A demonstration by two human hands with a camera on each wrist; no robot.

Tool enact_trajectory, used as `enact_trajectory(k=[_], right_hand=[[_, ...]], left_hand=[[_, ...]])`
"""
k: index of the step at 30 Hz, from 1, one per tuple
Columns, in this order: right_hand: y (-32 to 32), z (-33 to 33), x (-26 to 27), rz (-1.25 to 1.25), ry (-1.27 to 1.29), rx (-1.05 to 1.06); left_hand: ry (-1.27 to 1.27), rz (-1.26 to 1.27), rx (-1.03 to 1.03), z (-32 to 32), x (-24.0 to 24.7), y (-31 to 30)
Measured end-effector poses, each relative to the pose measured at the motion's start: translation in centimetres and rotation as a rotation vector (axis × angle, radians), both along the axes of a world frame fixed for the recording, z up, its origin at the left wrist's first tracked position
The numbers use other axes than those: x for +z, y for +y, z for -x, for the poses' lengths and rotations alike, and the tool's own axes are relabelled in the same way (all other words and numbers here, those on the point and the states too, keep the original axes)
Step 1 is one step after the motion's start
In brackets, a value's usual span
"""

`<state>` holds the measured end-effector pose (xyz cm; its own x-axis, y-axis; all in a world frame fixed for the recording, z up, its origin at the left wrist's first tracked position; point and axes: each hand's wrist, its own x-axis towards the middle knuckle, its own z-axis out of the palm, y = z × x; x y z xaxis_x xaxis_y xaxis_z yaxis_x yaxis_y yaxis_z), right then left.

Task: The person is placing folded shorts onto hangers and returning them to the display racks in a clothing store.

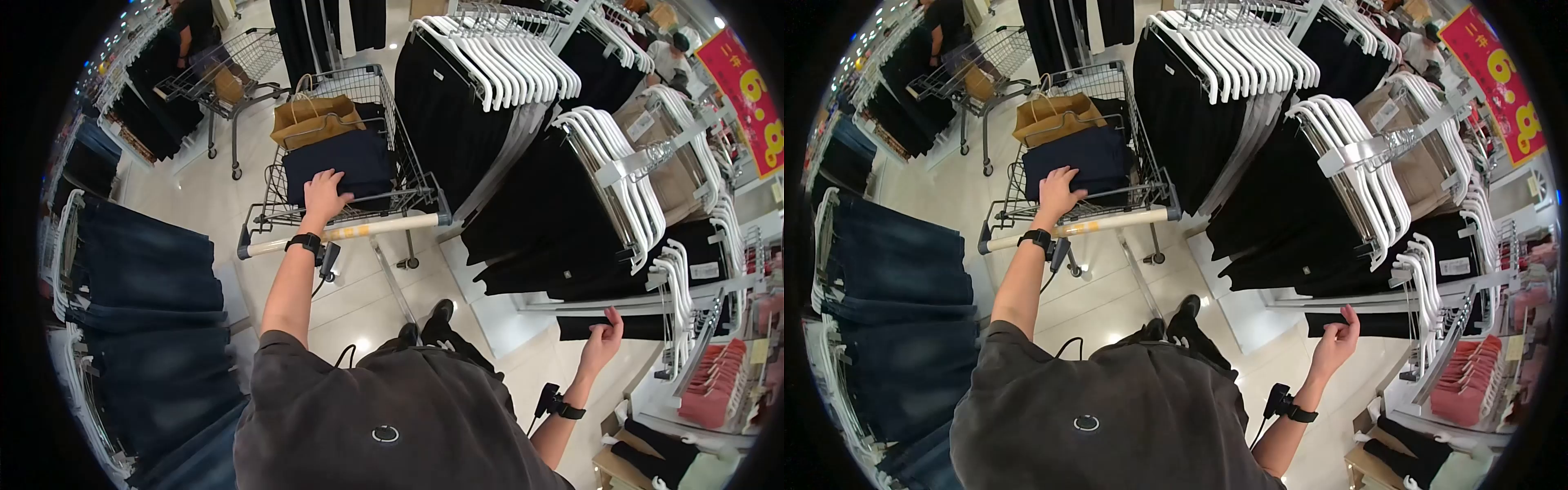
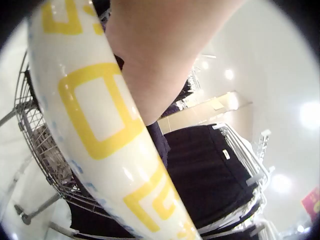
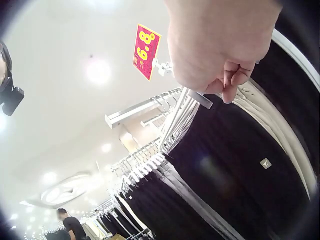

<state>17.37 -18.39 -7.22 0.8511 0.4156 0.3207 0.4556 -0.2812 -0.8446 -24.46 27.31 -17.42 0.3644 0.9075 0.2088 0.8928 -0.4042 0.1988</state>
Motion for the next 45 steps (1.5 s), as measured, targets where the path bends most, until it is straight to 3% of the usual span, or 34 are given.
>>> enact_trajectory(k=[3,4,5,9,11,12,15,17,19,21,23,24,25,27,29,30,33,35,36,38,39,40,41,43,45], right_hand=[[-1.5,0.8,-0.9,0.014,0.03,-0.065],[-2.1,1.1,-1.4,0.027,0.043,-0.077],[-2.6,1.3,-1.7,0.043,0.055,-0.088],[-4.0,2.5,-1.8,0.105,0.084,-0.131],[-4.1,2.9,-1.9,0.131,0.116,-0.107],[-4.0,3.2,-2.2,0.138,0.127,-0.078],[-2.7,4.2,-4.0,0.168,0.199,0.058],[-0.8,5.9,-5.1,0.235,0.308,0.235],[1.9,8.7,-4.1,0.396,0.372,0.462],[4.4,11.5,-2.4,0.36,0.322,0.666],[5.8,12.5,-3.0,0.304,0.553,0.774],[5.9,12.2,-4.9,0.355,0.586,0.741],[5.7,12.0,-5.9,0.31,0.692,0.715],[5.0,11.4,-7.2,0.168,0.929,0.664],[3.7,10.8,-7.6,-0.01,1.137,0.608],[3.0,10.5,-7.7,-0.105,1.227,0.572],[1.7,10.0,-7.9,-0.29,1.339,0.492],[1.1,9.4,-7.9,-0.355,1.328,0.444],[0.5,9.1,-7.7,-0.362,1.299,0.419],[-0.9,8.7,-6.9,-0.357,1.23,0.369],[-1.8,8.6,-6.4,-0.348,1.193,0.341],[-2.4,8.5,-5.6,-0.334,1.159,0.313],[-3.0,8.5,-4.6,-0.393,1.158,0.285],[-4.3,8.2,-2.8,-0.529,1.145,0.257],[-5.7,7.8,-1.1,-0.564,1.113,0.245]], left_hand=[[-0.14,0.037,-0.01,0.8,-1.5,2.4],[-0.18,-0.007,0.06,0.4,0.2,1.7],[-0.215,0.109,0.195,0.0,2.0,1.4],[-0.694,-0.075,0.272,1.8,1.6,6.0],[-1.075,-0.242,0.269,1.8,2.2,7.7],[-1.12,-0.06,0.289,0.9,7.8,4.6],[-1.725,0.258,0.048,-0.4,13.4,0.4],[-1.798,0.436,-0.036,-3.3,19.1,-6.7],[-1.843,0.538,-0.164,-5.6,20.4,-12.0],[-1.831,0.689,-0.332,-7.4,18.9,-15.8],[-1.813,0.971,-0.474,-9.3,18.8,-20.4],[-1.779,1.101,-0.576,-10.3,19.4,-22.7],[-1.724,1.197,-0.753,-11.0,21.1,-24.8],[-1.574,1.331,-1.068,-11.7,20.1,-27.1],[-1.52,1.327,-1.338,-12.2,20.8,-27.7],[-1.482,1.341,-1.29,-12.1,20.5,-27.7],[-1.627,1.486,-0.878,-10.6,21.1,-27.6],[-1.862,1.336,-0.889,-9.9,21.6,-27.0],[-1.958,1.422,-0.838,-9.9,19.7,-26.4],[-2.012,1.215,-0.587,-9.3,18.0,-25.5],[-1.751,0.992,-0.589,-8.7,17.5,-25.0],[-1.878,0.988,-0.805,-8.7,15.7,-24.2],[-1.915,1.027,-0.7,-8.4,14.1,-23.7],[-1.831,1.083,-0.288,-8.0,12.6,-23.4],[-1.768,1.194,-0.167,-7.8,10.3,-23.4]])
